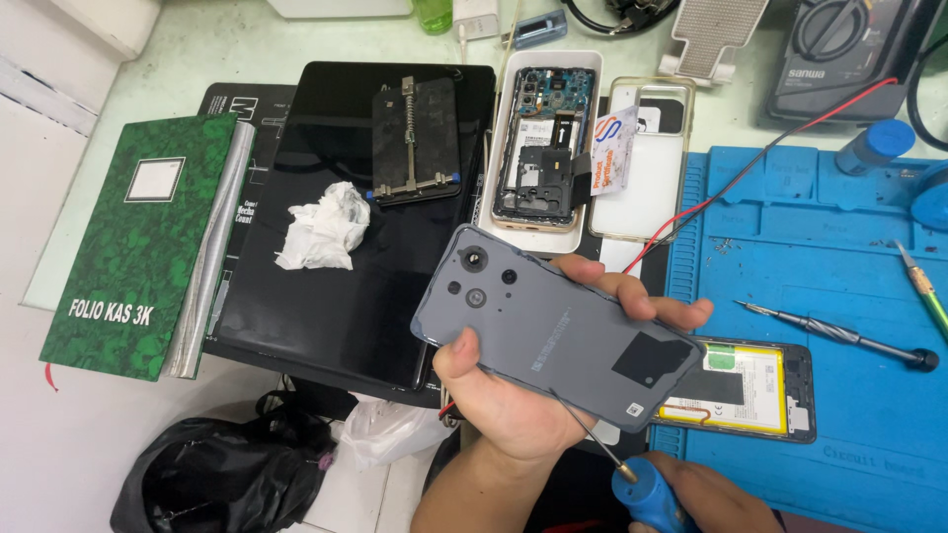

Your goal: The person uses a blue electric screwdriver to remove screws from the back of a disassembled smartphone. They then pick up a separate phone, unlock it, and briefly interact with the screen. Finally, they use the screwdriver on the back cover of another phone.

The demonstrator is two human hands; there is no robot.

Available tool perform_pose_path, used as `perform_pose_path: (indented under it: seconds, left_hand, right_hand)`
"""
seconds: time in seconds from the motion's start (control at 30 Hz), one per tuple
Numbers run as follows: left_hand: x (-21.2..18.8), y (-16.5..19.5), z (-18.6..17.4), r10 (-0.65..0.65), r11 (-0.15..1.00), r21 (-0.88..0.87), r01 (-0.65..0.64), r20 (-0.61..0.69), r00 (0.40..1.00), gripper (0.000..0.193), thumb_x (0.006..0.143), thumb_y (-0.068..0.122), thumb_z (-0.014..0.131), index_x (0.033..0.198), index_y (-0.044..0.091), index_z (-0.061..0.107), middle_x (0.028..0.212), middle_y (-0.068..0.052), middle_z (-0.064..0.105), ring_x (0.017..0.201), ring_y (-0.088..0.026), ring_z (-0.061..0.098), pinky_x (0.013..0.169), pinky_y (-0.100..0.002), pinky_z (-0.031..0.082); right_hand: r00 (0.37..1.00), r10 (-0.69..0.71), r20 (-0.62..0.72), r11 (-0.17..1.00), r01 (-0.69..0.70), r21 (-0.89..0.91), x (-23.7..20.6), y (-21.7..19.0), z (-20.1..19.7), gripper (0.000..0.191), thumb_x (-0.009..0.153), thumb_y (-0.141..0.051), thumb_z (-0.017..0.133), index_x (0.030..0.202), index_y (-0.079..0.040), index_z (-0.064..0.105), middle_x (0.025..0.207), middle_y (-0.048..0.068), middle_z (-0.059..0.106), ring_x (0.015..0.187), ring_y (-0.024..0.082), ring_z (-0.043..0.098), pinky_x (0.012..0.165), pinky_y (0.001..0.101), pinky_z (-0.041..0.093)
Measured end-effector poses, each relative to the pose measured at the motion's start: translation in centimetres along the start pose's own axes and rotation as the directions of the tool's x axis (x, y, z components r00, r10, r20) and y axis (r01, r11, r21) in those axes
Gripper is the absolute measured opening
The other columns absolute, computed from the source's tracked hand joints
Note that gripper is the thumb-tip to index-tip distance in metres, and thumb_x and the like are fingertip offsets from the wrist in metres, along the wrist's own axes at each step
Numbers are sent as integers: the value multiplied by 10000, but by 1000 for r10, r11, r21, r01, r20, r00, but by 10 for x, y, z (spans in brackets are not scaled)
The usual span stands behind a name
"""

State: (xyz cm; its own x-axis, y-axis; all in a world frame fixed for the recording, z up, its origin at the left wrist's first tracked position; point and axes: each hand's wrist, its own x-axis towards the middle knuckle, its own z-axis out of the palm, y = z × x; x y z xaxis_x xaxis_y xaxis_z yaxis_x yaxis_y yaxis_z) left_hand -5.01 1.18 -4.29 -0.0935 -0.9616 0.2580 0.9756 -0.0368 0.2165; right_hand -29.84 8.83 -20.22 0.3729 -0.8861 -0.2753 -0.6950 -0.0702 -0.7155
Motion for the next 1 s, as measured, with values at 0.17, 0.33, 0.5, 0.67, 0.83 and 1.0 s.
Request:
perform_pose_path:
  seconds: [0.17,0.33,0.5,0.67,0.83,1.0]
  left_hand:
    - [0,-3,-3,-31,999,10,30,59,998,784,910,646,531,1355,1,547,1183,-214,622,1277,-565,487,1145,-681,332]
    - [-1,-9,-8,-48,998,33,46,81,996,805,912,669,519,1382,17,549,1184,-217,626,1246,-545,486,1120,-666,314]
    - [-1,-16,-13,-48,999,-9,50,113,992,806,911,677,494,1432,64,542,1210,-219,640,1275,-529,514,1120,-641,323]
    - [-6,-21,-15,-68,996,66,62,93,993,839,914,747,499,1412,72,505,1213,-208,621,1255,-499,495,1133,-637,312]
    - [-9,-28,-18,-118,991,80,111,92,989,847,905,754,513,1402,68,501,1193,-198,595,1257,-464,501,1167,-627,295]
    - [-9,-30,-20,-128,988,96,118,103,986,828,906,738,524,1397,71,509,1202,-200,589,1255,-455,506,1168,-627,290]
  right_hand:
    - [992,-65,105,998,65,5,3,8,2,656,739,-432,917,1305,-186,695,1051,75,770,1084,232,747,978,402,564]
    - [990,-135,28,990,134,38,-2,4,3,647,777,-448,892,1325,-168,691,1090,86,807,1113,243,728,992,409,559]
    - [993,-117,34,992,115,47,0,-5,-4,712,738,-436,900,1346,-150,665,1108,105,793,1120,261,763,988,422,545]
    - [995,-90,51,996,90,-7,2,-8,-7,704,719,-449,908,1329,-183,680,1077,84,806,1092,236,786,979,396,569]
    - [996,-36,87,999,37,-9,7,-14,-10,749,703,-432,907,1359,-176,654,1103,92,793,1098,228,737,942,379,587]
    - [991,-131,-1,991,131,26,8,-19,-12,784,648,-394,887,1351,-159,631,1110,120,773,1049,242,760,866,389,595]
